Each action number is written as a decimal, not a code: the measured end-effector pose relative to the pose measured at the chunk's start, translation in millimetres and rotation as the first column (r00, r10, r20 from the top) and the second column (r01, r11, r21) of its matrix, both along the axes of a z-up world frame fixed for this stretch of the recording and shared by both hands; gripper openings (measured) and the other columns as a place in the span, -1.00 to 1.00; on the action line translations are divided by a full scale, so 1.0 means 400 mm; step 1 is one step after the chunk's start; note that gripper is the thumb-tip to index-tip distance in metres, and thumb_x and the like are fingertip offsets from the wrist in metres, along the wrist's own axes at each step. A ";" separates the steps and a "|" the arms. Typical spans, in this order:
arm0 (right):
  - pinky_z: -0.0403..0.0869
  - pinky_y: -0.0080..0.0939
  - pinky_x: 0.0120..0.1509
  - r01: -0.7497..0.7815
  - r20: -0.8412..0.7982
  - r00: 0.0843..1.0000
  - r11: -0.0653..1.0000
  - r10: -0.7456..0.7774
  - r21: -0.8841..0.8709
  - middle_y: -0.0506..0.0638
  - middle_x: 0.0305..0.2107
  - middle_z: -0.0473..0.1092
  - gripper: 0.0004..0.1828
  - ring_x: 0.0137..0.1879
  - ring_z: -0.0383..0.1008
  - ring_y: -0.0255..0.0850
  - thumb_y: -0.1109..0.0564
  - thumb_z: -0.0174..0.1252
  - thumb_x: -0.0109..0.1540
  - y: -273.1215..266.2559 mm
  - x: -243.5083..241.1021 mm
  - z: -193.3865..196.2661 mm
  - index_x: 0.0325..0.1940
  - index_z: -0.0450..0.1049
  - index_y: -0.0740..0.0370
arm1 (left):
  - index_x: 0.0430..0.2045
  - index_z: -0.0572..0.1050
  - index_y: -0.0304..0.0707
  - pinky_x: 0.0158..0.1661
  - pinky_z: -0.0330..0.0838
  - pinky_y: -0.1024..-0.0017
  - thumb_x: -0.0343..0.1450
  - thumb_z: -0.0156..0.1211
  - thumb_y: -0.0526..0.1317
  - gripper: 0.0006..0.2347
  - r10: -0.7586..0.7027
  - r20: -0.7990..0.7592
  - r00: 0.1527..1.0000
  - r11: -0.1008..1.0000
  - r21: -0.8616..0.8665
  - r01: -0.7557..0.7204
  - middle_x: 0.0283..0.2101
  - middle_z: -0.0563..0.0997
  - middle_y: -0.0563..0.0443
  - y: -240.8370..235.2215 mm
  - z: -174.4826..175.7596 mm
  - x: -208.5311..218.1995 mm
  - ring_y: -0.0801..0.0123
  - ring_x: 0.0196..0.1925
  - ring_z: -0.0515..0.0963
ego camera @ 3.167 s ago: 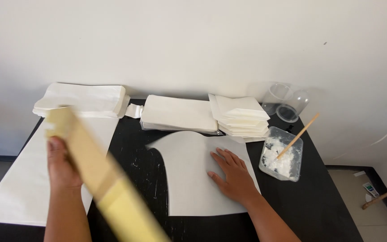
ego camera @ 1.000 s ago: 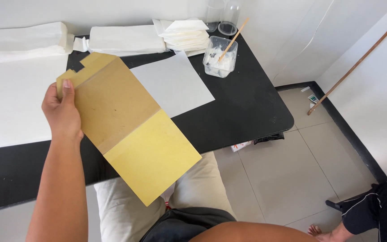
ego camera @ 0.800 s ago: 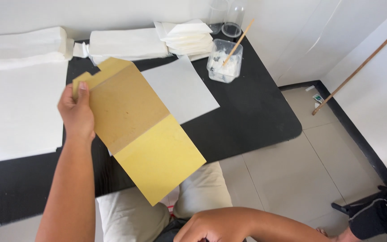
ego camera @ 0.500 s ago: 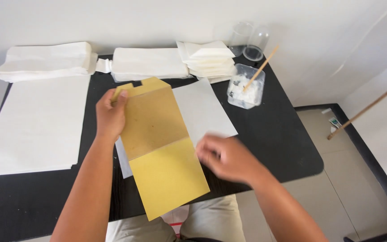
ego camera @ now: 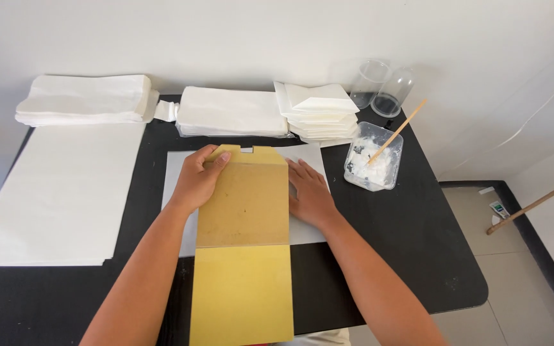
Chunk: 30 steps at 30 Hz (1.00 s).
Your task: The person applies glue to the flaps of a white paper box using a brush, then folds and presses the flaps to seal the box. They then place a yellow cardboard box on a white sheet of paper, fold the paper around the box, and apply glue to the paper edges.
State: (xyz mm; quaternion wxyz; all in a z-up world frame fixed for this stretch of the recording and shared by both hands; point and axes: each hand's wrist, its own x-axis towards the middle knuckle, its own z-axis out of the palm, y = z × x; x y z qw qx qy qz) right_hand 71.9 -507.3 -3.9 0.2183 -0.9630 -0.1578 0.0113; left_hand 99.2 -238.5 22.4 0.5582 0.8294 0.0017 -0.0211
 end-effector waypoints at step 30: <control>0.03 0.11 0.62 0.077 -0.037 0.996 0.997 -0.078 -0.028 0.05 0.47 0.14 -0.35 0.60 0.01 0.02 -0.22 -0.05 0.37 -0.052 0.059 -0.003 0.52 0.25 0.02 | -0.02 0.63 -0.13 0.15 0.45 0.35 0.55 0.10 -0.03 -0.73 -0.055 0.192 0.980 0.859 0.510 -0.052 0.00 0.70 0.06 0.001 -0.073 -0.040 0.29 0.15 0.61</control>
